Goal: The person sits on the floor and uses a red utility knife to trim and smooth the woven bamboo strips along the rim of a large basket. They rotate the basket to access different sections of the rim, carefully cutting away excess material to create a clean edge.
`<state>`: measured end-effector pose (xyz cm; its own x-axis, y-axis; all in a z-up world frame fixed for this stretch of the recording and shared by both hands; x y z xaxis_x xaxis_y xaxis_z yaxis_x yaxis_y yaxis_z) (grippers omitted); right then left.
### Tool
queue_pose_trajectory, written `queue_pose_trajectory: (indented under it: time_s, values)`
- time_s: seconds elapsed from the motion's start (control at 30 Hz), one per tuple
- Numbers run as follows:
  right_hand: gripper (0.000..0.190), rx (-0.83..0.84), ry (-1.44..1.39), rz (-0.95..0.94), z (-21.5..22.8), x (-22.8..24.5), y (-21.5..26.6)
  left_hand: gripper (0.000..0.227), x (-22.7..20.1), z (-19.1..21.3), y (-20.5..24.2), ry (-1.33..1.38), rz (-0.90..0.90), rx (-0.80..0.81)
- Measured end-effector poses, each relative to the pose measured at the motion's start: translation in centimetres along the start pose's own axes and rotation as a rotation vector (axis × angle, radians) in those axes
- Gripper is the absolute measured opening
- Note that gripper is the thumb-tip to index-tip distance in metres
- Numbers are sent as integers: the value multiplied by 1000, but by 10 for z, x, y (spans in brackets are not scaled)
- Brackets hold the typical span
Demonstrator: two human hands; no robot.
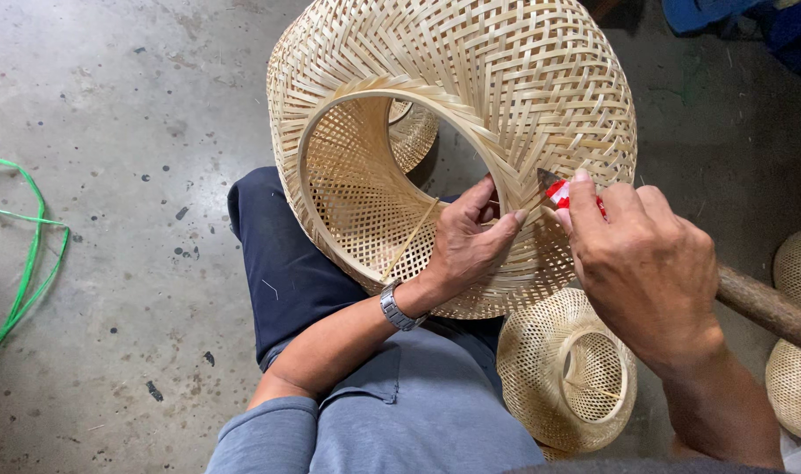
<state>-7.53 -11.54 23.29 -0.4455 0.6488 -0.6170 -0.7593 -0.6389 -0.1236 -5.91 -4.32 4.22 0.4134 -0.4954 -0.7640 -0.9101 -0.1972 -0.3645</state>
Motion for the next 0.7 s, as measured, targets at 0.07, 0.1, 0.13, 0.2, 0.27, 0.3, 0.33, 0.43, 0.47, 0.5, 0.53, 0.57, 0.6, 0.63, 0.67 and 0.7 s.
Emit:
queue_pose_trajectory:
  time_s: [0.07, 0.1, 0.13, 0.2, 0.27, 0.3, 0.33, 0.43, 0.47, 0.5, 0.53, 0.57, 0.6, 0.63, 0.67, 0.7]
  values:
    - [36, 24, 3, 0, -1, 0, -2, 38, 1, -1, 1, 19, 14, -4]
    - [36, 36, 5, -1, -1, 0, -2, 38, 1, 0, 1, 29, 22, -6]
    - [36, 29, -2, 3, 0, 0, -2, 38, 1, 0, 1, 17, 5, -5]
    - [36, 15, -14, 10, 3, 0, -2, 39, 0, 0, 1, -7, -29, -5]
    - [36, 19, -21, 7, 4, 0, -3, 38, 2, -1, 2, 8, -9, -8]
    - [36, 22, -25, 6, 4, 0, -3, 38, 3, -1, 2, 15, 0, -11]
    - [36, 24, -21, 10, 4, 1, -3, 38, 3, -1, 2, 14, -6, -10]
    - [36, 44, -4, 16, 2, 1, -3, 37, 3, -2, 3, 20, -15, -3]
    - [36, 59, 2, 14, 0, 1, -2, 36, 3, -2, 3, 27, -10, 4]
    - [36, 74, 9, 11, -1, 2, -2, 36, 3, -2, 3, 34, -6, 11]
    - [37, 76, 6, 15, -1, 2, -2, 35, 2, -2, 4, 33, -13, 13]
    - [37, 78, 3, 18, -1, 2, -2, 35, 0, -2, 4, 31, -21, 15]
    - [38, 80, 1, 22, 0, 1, -1, 35, -1, -2, 4, 30, -29, 17]
    - [37, 93, -28, 29, -1, 1, -2, 35, -2, -2, 4, 28, -31, 20]
    - [37, 107, -56, 39, -2, -1, -4, 34, -2, -1, 4, 25, -33, 22]
    - [36, 121, -85, 49, -2, -2, -5, 34, -2, -1, 3, 23, -35, 23]
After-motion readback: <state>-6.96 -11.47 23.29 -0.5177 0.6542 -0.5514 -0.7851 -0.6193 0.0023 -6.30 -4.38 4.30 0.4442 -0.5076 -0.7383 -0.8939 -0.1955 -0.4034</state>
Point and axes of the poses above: each hand's wrist, its own y-axis away from the middle knuckle, its own z-axis out of the back of the hand, x = y × z, the point moved 4 cm from there along -y, towards the middle knuckle, and after that the axes turned 7 degrees about -z, right-handed, at the moved point
